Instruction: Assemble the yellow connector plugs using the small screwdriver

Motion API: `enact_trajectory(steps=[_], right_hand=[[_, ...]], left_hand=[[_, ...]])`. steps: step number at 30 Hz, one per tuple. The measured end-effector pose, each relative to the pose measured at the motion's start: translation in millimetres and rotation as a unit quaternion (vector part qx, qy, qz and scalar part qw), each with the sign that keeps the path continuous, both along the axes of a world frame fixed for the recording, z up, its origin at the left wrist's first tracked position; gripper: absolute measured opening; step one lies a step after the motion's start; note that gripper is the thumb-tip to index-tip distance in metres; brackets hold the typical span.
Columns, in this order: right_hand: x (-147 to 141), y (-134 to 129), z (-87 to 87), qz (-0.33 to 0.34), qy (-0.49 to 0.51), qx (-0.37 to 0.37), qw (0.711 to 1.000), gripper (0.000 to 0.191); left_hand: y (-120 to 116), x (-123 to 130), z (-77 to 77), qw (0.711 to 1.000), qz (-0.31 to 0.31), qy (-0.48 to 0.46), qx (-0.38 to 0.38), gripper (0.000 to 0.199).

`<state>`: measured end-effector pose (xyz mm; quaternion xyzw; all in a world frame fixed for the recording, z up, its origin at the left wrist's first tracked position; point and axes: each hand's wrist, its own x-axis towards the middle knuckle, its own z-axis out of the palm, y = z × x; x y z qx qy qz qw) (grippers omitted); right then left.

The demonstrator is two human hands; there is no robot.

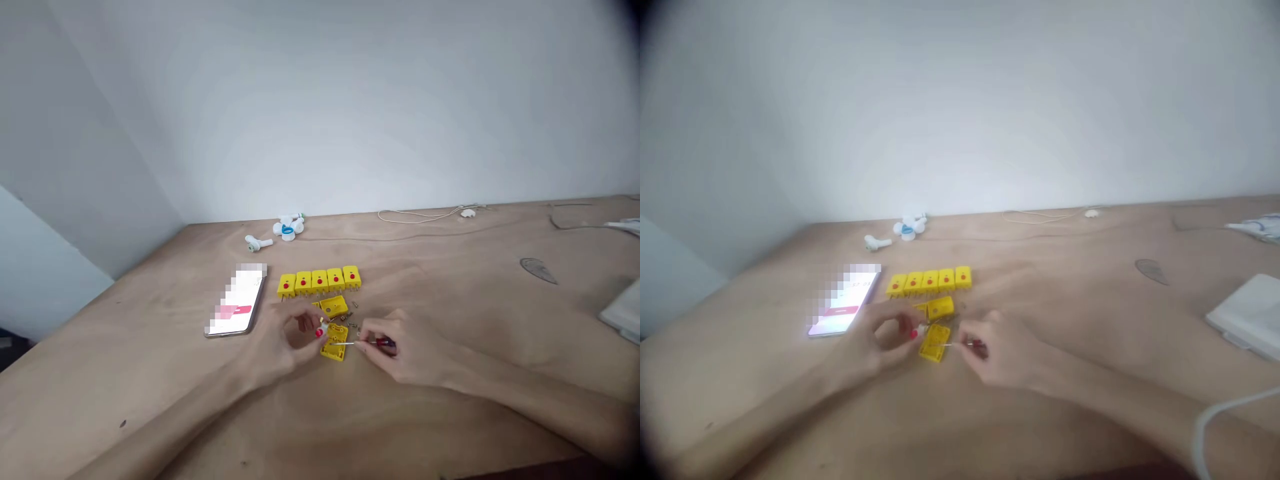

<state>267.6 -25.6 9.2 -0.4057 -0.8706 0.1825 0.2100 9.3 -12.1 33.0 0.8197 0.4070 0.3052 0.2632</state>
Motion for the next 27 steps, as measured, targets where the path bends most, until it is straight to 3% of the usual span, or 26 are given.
enact_trajectory(steps=[4,7,14,27], right_hand=[[9.1,9.1,2.4,0.004,0.034,0.048,0.998,0.021],[12.9,16.0,-2.1,0.046,0.05,0.065,0.996,0.021],[12.5,20.8,-17.9,0.131,0.06,0.074,0.987,0.009],[12.7,20.2,-14.3,0.185,0.06,0.19,0.962,0.009]], left_hand=[[5.2,-3.6,2.3,0.999,0.05,0.005,0.003,0.019],[7.4,-4.4,-0.7,0.998,0.064,0.016,-0.017,0.021],[11.0,-4.4,-14.7,0.997,0.057,0.028,-0.046,0.008],[16.6,-4.5,-20.5,0.996,-0.002,0.082,0.019,0.017]])
